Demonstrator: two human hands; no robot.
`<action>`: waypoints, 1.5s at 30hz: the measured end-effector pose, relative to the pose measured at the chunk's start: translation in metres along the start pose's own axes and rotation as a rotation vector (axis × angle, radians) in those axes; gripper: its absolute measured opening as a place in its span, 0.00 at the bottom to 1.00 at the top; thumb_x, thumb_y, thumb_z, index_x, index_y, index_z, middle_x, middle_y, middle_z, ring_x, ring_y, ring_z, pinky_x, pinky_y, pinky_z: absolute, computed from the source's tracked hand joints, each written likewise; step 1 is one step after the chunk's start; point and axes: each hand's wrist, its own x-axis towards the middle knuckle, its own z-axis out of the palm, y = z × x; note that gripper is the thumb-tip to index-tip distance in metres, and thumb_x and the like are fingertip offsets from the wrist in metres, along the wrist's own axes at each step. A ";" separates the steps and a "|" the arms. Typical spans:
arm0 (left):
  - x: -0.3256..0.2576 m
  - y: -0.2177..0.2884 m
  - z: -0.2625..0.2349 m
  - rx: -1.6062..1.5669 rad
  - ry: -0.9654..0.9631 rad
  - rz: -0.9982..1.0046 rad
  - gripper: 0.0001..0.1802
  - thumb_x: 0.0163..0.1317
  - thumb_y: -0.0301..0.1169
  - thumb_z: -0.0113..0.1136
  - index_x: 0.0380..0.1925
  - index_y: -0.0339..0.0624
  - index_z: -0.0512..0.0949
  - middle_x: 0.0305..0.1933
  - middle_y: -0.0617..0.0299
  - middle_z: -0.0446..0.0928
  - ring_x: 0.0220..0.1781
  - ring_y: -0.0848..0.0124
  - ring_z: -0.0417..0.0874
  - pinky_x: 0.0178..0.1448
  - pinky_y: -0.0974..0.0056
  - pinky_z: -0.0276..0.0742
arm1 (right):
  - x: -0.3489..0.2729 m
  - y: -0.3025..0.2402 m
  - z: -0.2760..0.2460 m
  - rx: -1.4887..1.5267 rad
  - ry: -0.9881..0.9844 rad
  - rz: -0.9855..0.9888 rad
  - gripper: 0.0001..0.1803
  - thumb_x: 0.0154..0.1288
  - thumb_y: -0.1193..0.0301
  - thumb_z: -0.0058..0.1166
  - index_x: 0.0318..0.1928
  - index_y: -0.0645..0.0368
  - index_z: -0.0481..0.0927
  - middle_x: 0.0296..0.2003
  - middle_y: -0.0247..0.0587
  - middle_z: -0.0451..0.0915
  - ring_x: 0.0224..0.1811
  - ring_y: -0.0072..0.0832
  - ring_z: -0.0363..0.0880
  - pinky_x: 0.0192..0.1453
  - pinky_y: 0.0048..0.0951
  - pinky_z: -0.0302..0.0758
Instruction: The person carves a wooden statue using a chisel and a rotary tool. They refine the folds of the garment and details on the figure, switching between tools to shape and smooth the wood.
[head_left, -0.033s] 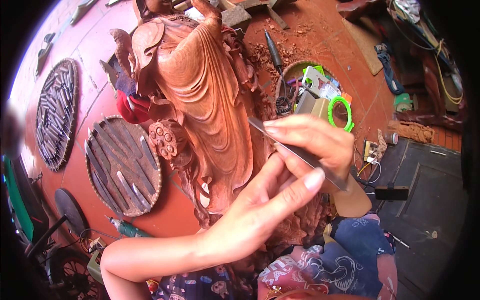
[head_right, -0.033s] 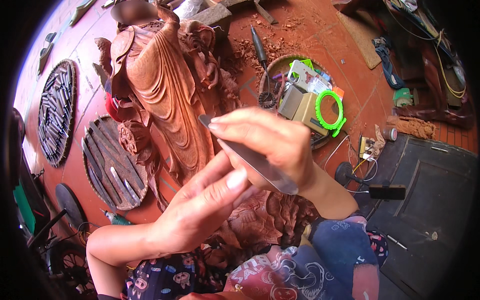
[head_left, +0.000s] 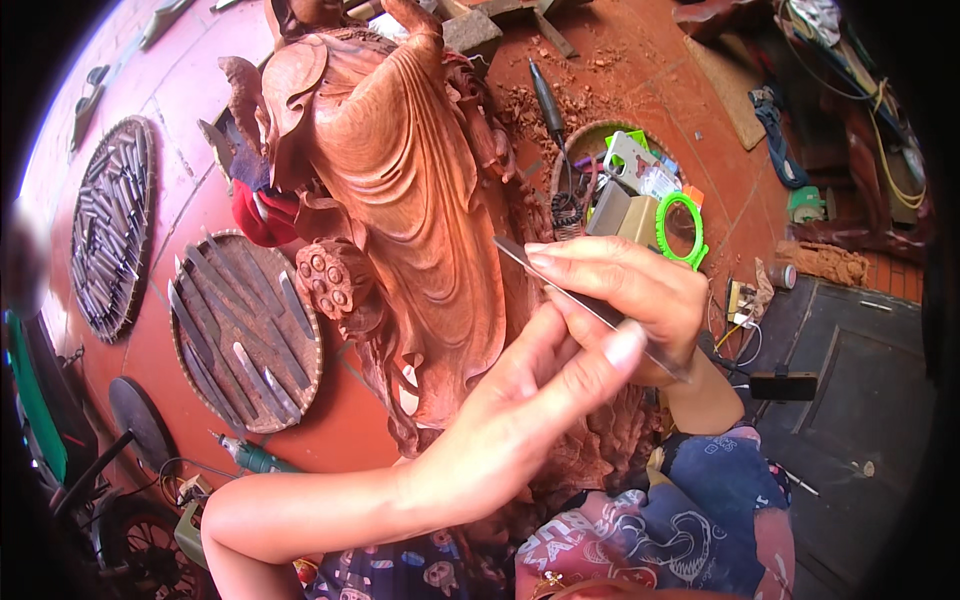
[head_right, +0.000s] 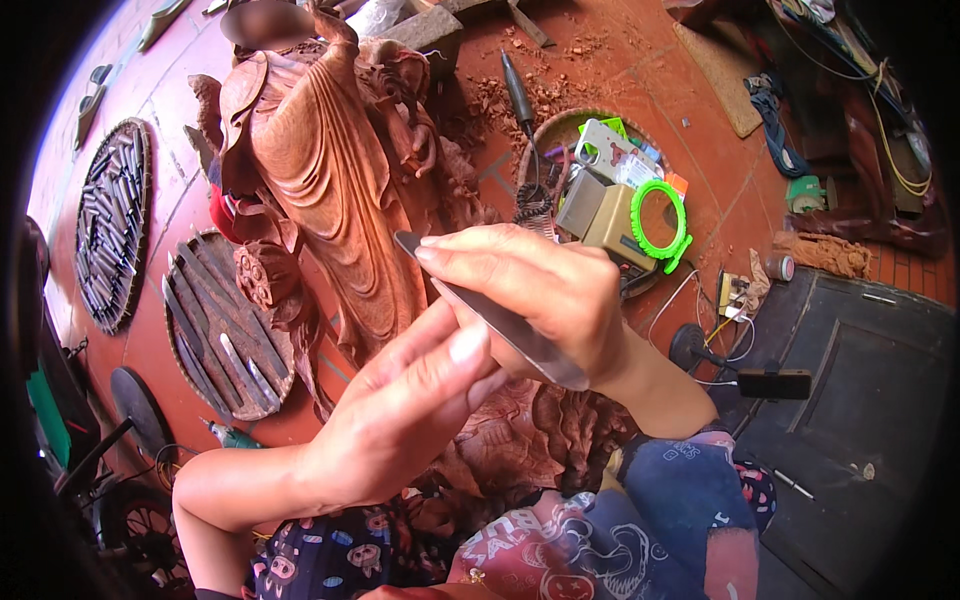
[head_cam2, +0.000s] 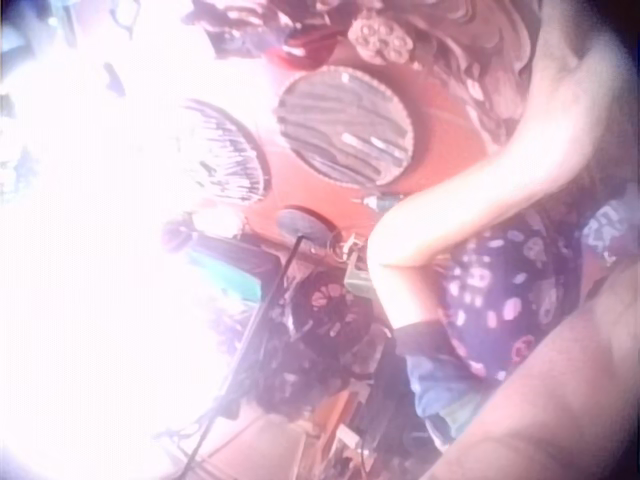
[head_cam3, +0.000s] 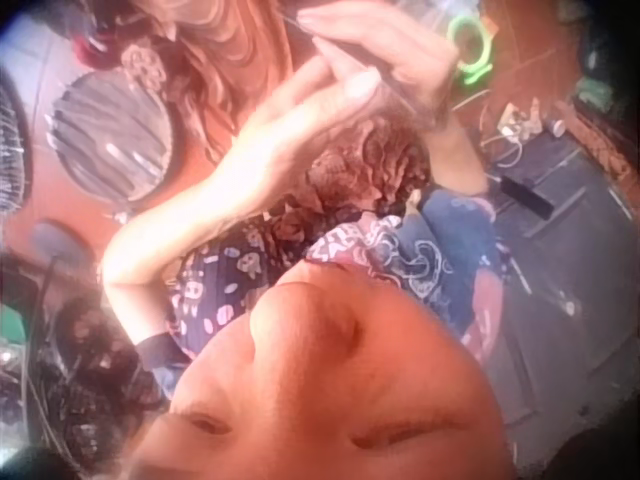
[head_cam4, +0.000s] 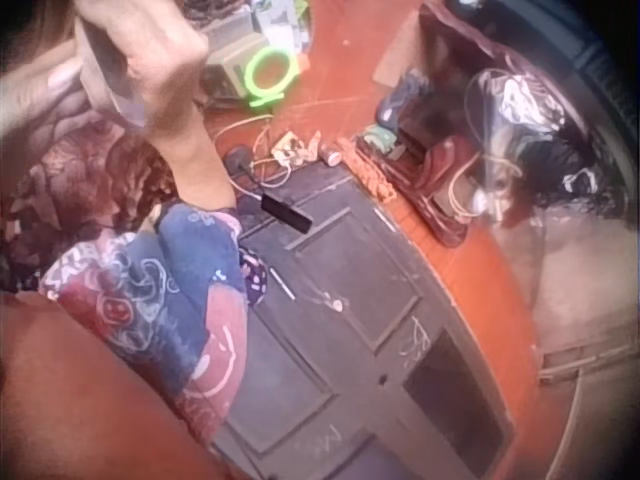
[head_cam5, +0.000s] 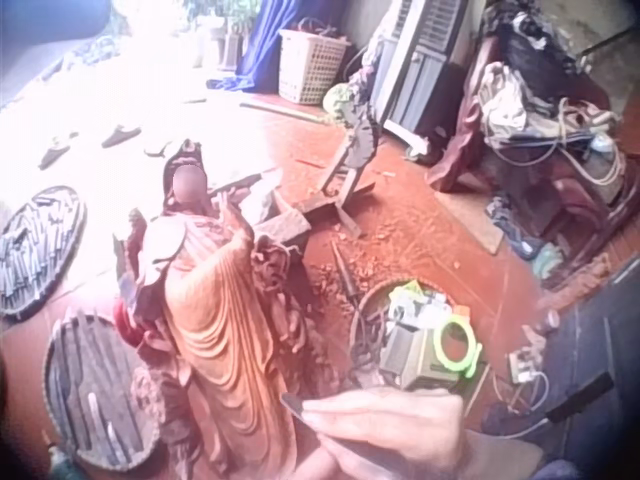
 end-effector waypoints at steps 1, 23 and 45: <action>0.004 -0.003 0.001 -0.048 0.042 0.055 0.18 0.81 0.43 0.52 0.57 0.40 0.71 0.49 0.70 0.69 0.52 0.83 0.68 0.58 0.72 0.66 | -0.003 -0.001 -0.001 -0.023 0.008 0.014 0.17 0.56 0.85 0.64 0.48 0.69 0.87 0.46 0.55 0.88 0.48 0.43 0.90 0.50 0.36 0.87; 0.029 0.007 -0.013 -0.045 0.153 0.069 0.22 0.83 0.48 0.40 0.59 0.42 0.68 0.51 0.65 0.67 0.53 0.74 0.66 0.58 0.61 0.59 | 0.010 0.013 0.009 -0.136 0.005 -0.089 0.13 0.59 0.79 0.62 0.46 0.69 0.86 0.41 0.53 0.88 0.41 0.43 0.91 0.42 0.35 0.88; 0.028 0.002 -0.012 -0.103 0.112 0.100 0.23 0.83 0.45 0.40 0.61 0.37 0.70 0.60 0.56 0.77 0.64 0.66 0.78 0.72 0.55 0.69 | 0.014 0.009 0.006 -0.047 0.029 0.035 0.14 0.57 0.87 0.60 0.45 0.69 0.86 0.35 0.51 0.87 0.36 0.41 0.90 0.40 0.32 0.85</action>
